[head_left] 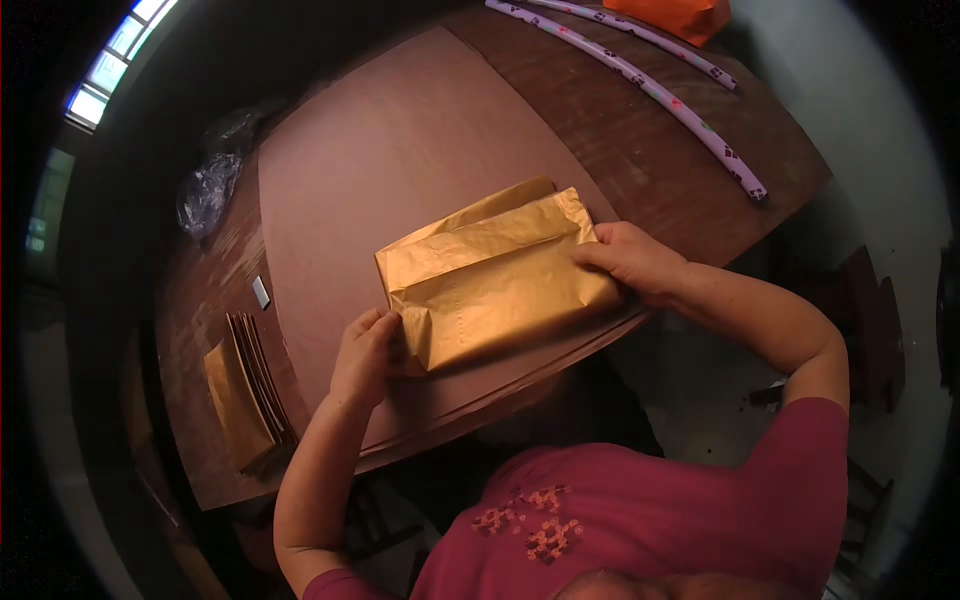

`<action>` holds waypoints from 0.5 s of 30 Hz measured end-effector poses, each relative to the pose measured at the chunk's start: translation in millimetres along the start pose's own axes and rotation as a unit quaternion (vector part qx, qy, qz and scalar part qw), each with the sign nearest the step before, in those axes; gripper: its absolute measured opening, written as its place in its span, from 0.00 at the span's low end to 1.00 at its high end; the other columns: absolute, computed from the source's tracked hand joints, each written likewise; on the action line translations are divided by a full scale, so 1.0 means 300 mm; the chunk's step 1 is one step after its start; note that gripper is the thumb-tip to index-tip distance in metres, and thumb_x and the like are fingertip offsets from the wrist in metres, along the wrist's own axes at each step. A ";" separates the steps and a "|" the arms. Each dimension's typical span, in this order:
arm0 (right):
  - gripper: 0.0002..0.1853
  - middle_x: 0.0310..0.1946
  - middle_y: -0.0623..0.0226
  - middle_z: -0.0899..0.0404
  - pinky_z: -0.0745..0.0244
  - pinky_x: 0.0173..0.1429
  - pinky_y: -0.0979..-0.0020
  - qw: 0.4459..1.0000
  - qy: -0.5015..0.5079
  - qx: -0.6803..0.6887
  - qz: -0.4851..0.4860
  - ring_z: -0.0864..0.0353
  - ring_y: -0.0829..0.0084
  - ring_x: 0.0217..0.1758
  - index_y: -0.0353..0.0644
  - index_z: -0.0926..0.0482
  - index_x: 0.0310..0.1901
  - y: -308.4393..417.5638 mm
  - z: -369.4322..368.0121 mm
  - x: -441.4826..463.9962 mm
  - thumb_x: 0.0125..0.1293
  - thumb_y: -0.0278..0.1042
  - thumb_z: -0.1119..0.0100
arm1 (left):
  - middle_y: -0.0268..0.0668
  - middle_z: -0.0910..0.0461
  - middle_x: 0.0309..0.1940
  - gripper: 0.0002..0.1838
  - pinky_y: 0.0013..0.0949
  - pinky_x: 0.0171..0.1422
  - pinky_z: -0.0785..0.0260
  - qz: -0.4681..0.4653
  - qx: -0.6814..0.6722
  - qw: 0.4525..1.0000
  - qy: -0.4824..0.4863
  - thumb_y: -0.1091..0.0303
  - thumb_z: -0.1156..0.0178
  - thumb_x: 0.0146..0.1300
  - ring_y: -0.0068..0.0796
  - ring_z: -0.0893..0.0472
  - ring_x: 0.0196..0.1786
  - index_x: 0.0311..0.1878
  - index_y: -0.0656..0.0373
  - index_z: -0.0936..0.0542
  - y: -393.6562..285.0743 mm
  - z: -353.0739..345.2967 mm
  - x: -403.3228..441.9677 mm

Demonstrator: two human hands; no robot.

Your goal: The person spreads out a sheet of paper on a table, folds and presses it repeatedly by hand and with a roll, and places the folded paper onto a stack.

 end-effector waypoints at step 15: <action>0.12 0.27 0.73 0.22 0.29 0.25 0.78 0.996 -0.040 -0.079 -0.011 0.26 0.83 0.25 0.36 0.20 0.40 0.026 0.057 -0.009 0.69 0.37 0.46 | 0.33 0.25 0.27 0.10 0.30 0.30 0.31 -0.053 0.101 0.991 -0.071 0.66 0.49 0.70 0.22 0.26 0.28 0.36 0.62 0.25 0.022 0.033 0.023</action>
Point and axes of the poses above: each hand's wrist, its own x-axis towards the middle knuckle, its own z-axis out of the back of the hand, y = z × x, the point moved 7 cm from there along x, towards the middle knuckle
